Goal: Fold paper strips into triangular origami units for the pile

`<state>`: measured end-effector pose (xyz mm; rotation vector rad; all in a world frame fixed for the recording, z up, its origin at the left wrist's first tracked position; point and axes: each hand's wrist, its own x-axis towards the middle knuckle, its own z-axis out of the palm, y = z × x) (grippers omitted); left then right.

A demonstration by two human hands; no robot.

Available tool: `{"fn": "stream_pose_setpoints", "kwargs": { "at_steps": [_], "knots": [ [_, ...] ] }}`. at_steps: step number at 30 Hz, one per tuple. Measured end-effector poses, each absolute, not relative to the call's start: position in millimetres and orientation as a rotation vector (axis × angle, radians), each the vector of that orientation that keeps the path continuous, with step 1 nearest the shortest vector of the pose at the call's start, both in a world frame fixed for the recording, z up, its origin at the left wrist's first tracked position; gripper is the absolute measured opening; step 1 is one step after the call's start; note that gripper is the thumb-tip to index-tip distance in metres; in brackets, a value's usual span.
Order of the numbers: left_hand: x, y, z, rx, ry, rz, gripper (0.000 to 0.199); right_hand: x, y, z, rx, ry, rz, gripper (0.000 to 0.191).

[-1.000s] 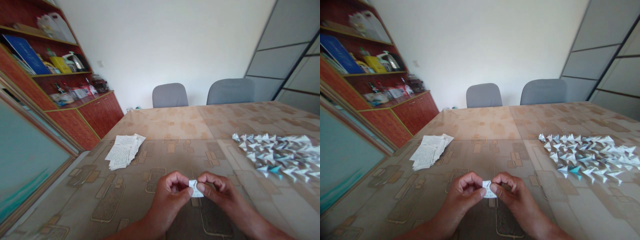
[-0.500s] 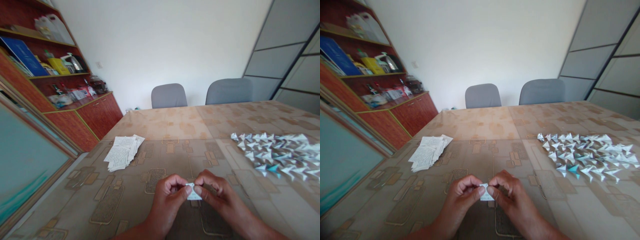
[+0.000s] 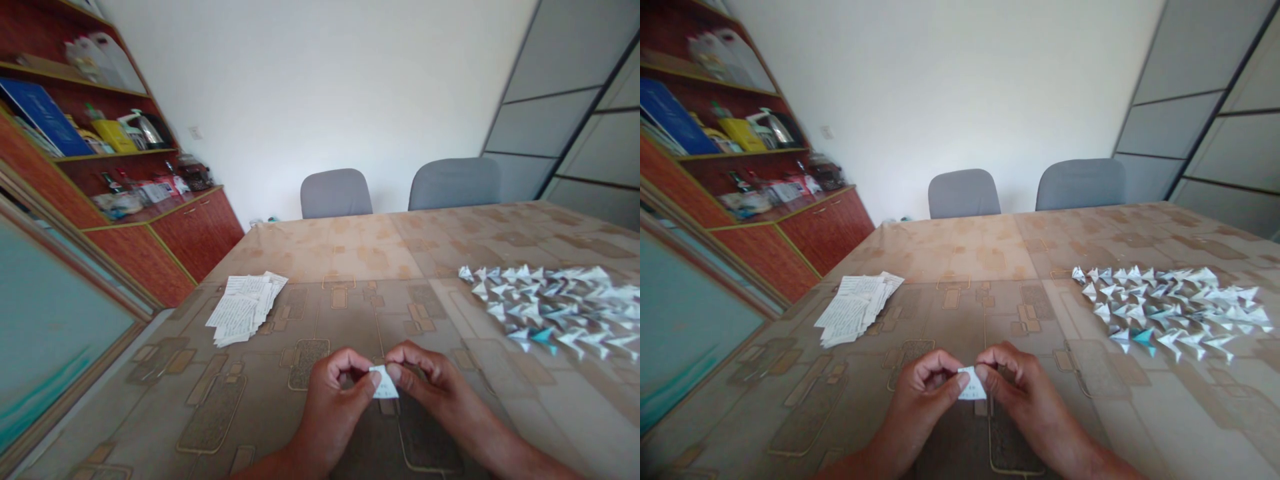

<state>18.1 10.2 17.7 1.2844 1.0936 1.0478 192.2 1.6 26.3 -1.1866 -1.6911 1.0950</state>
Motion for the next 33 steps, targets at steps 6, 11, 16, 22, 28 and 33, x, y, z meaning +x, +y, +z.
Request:
{"fn": "stream_pose_setpoints", "kwargs": {
  "at_steps": [6,11,16,22,28,33],
  "knots": [
    [17.7,13.0,22.0,1.187,1.1,1.109,0.02,192.9,1.2,20.5,-1.213,-1.701,1.119,0.038],
    [18.7,13.1,23.4,1.14,1.092,1.098,0.023,196.1,3.9,16.8,-1.173,-1.626,1.248,0.041],
    [18.5,13.9,22.9,1.124,1.107,1.136,0.021,200.0,4.6,18.9,-1.156,-1.662,1.248,0.042],
    [19.7,12.8,23.1,1.138,1.103,1.115,0.021,195.5,0.7,21.0,-1.265,-1.74,0.976,0.019],
    [17.7,17.9,31.7,1.074,1.059,1.004,0.021,201.3,2.8,23.6,-1.266,-1.822,0.882,0.018],
    [14.9,20.6,40.9,1.057,1.005,1.002,0.023,205.2,3.8,23.2,-1.275,-1.826,0.95,0.023]
  ]
}}
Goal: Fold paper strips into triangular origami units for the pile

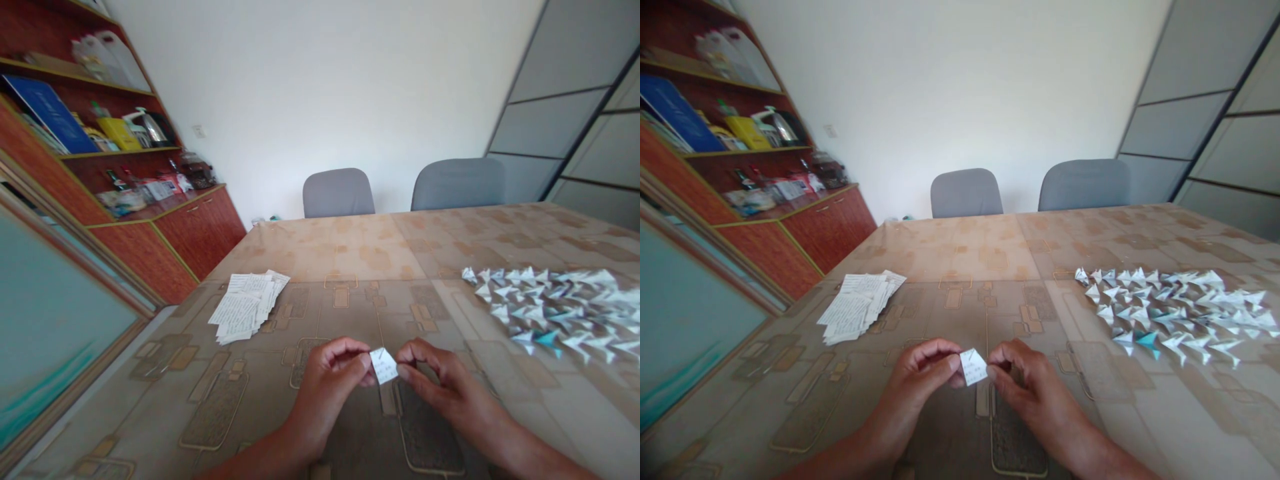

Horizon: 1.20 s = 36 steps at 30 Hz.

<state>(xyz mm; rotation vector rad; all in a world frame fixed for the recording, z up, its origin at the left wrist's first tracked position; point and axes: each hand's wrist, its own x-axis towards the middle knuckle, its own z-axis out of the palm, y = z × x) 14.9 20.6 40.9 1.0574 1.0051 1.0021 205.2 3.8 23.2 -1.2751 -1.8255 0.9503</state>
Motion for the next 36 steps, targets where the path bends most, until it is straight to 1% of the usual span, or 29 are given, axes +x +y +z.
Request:
{"fn": "stream_pose_setpoints", "kwargs": {
  "at_steps": [8,10,13,15,16,20,23,25,27,30,36],
  "knots": [
    [13.9,24.4,36.3,1.218,1.004,1.0,0.012,200.6,0.5,29.0,-1.271,-1.921,0.86,0.019],
    [14.1,26.2,34.2,1.18,1.024,1.002,0.011,202.2,1.5,30.1,-1.255,-1.951,0.753,0.016],
    [14.3,28.4,31.0,1.107,1.054,1.032,0.013,205.9,3.6,32.5,-1.179,-2.036,0.485,0.004],
    [14.9,29.2,27.6,1.11,1.059,1.034,0.014,206.9,4.1,33.4,-1.097,-2.146,0.322,0.015],
    [15.3,29.3,25.3,1.13,1.059,1.022,0.013,206.6,4.0,33.1,-1.064,-2.206,0.266,0.018],
    [17.2,28.2,14.4,1.294,1.051,0.947,0.008,201.9,3.6,25.0,-0.996,-2.312,0.148,0.007],
    [16.6,26.5,9.2,1.503,1.078,0.858,0.011,200.0,4.0,14.6,-0.983,-2.292,0.148,0.026],
    [14.7,25.2,9.2,1.761,1.142,0.766,0.015,200.4,4.4,8.8,-0.989,-2.304,0.18,0.032],
    [11.7,24.1,11.7,2.07,1.189,0.679,0.016,201.5,4.8,5.4,-1.005,-2.331,0.224,0.032],
    [6.4,23.0,17.1,2.38,1.137,0.622,0.013,203.2,5.3,5.1,-1.036,-2.376,0.278,0.026],
    [-0.3,21.0,20.9,2.549,0.996,0.513,0.004,204.2,7.7,9.6,-1.042,-2.423,0.333,0.018]
  ]
}}
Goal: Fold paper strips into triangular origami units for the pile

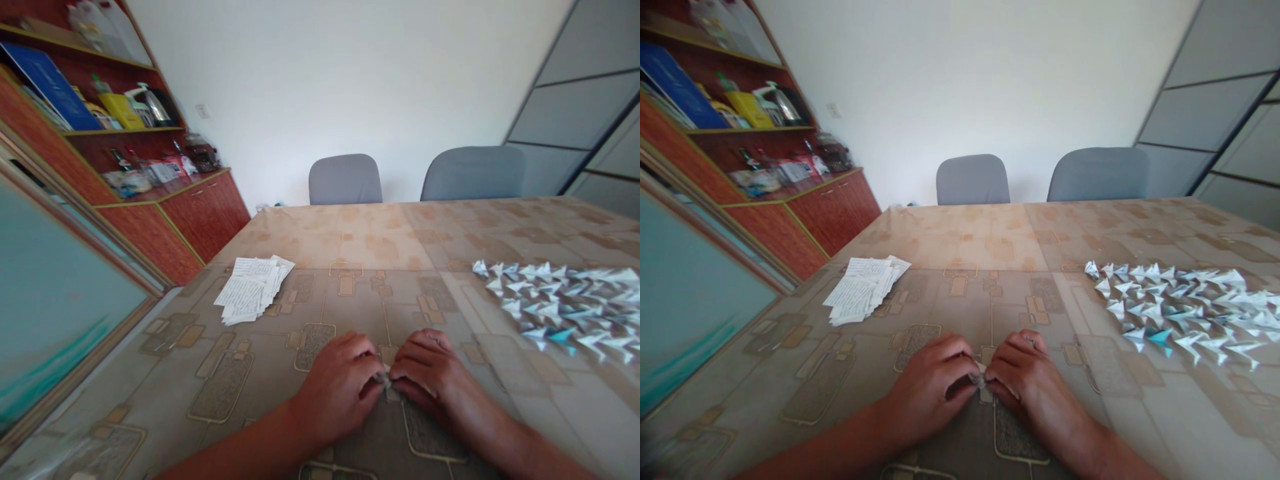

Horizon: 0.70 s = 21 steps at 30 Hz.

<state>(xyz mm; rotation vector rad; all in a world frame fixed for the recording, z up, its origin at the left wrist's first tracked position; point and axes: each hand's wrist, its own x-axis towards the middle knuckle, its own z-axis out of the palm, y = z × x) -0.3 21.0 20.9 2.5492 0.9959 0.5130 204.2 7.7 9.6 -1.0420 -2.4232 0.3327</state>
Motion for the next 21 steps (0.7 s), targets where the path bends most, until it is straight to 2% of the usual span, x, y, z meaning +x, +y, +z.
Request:
{"fn": "stream_pose_setpoints", "kwargs": {
  "at_steps": [4,11,17,21],
  "knots": [
    [0.3,21.3,18.0,2.594,1.006,0.471,0.014,203.0,9.6,9.4,-1.033,-2.415,0.31,0.021],
    [2.0,20.5,10.4,2.59,1.016,0.563,0.007,205.0,10.5,9.8,-1.091,-2.396,0.332,0.007],
    [5.2,14.0,9.4,2.57,1.104,0.586,0.014,205.5,11.4,8.7,-1.082,-2.394,0.389,0.009],
    [8.0,13.9,9.5,2.502,1.12,0.61,0.005,207.3,13.2,6.0,-1.099,-2.352,0.45,0.013]
  ]
}}
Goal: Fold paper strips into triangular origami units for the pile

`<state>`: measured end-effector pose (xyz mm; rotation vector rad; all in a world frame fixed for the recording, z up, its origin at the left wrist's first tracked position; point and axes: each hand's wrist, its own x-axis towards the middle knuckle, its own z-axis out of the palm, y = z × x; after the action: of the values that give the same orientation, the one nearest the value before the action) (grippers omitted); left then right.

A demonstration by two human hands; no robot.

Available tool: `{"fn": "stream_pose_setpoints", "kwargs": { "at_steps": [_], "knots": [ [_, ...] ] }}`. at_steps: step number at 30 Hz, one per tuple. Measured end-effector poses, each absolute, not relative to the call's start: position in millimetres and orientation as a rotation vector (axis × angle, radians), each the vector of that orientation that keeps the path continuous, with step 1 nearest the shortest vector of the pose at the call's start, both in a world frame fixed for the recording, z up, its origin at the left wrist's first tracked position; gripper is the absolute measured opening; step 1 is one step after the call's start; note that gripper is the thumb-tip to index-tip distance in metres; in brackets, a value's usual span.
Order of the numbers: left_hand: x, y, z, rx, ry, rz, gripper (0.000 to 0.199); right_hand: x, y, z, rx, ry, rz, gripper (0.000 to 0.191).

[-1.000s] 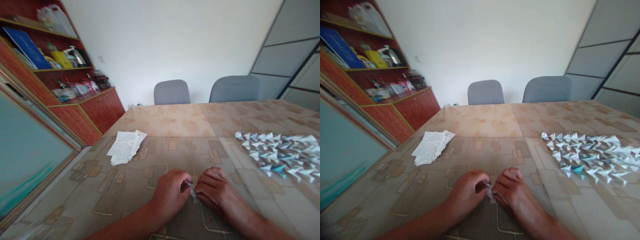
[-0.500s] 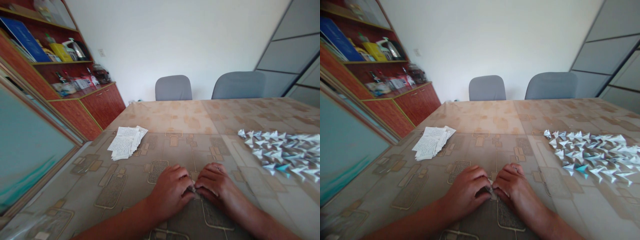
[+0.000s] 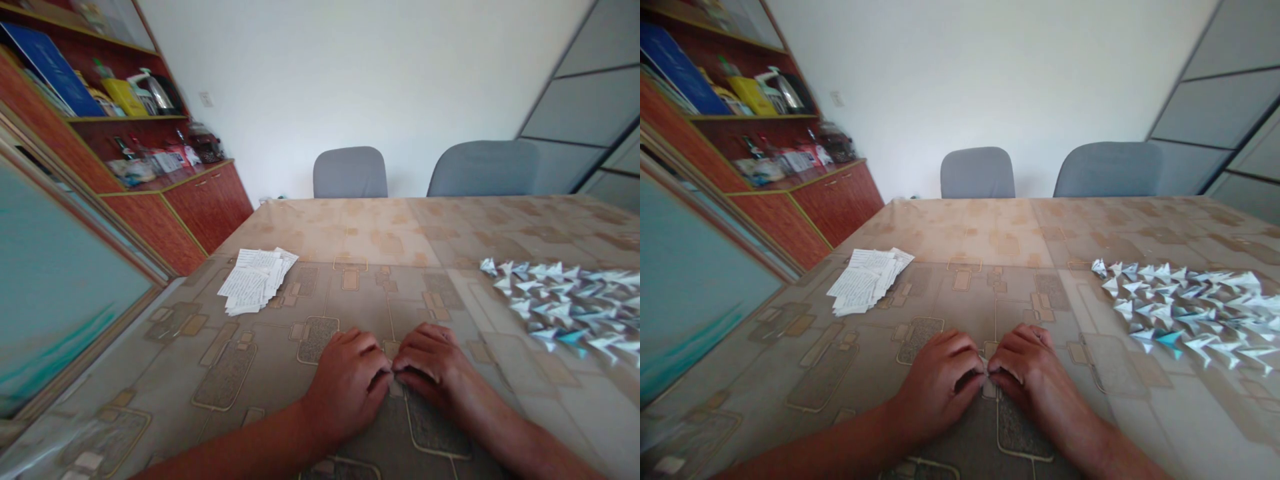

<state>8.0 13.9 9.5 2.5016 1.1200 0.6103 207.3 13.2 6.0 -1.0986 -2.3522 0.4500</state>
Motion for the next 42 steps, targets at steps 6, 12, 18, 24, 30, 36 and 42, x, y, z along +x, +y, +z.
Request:
{"fn": "stream_pose_setpoints", "kwargs": {
  "at_steps": [6,12,18,24,30,36,42],
  "knots": [
    [11.0,17.0,9.0,2.316,1.191,0.674,0.007,208.7,14.8,6.2,-1.182,-2.312,0.532,0.013],
    [12.9,17.8,9.1,2.258,1.242,0.69,0.01,205.8,17.0,5.7,-1.256,-2.341,0.49,0.01],
    [11.9,20.9,10.2,2.223,1.238,0.732,0.009,203.7,17.8,1.9,-1.27,-2.345,0.417,0.014],
    [10.7,24.3,11.4,2.241,1.25,0.701,0.01,200.8,17.1,2.7,-1.287,-2.338,0.403,0.015],
    [11.6,25.1,7.0,2.281,1.26,0.699,0.013,202.1,17.9,1.0,-1.285,-2.351,0.37,0.015],
    [12.3,23.4,3.8,2.334,1.264,0.724,0.014,201.6,17.1,0.0,-1.308,-2.38,0.392,0.014],
    [13.1,22.7,3.9,2.313,1.276,0.724,0.015,208.6,20.5,0.7,-1.231,-2.389,0.519,0.014]
  ]
}}
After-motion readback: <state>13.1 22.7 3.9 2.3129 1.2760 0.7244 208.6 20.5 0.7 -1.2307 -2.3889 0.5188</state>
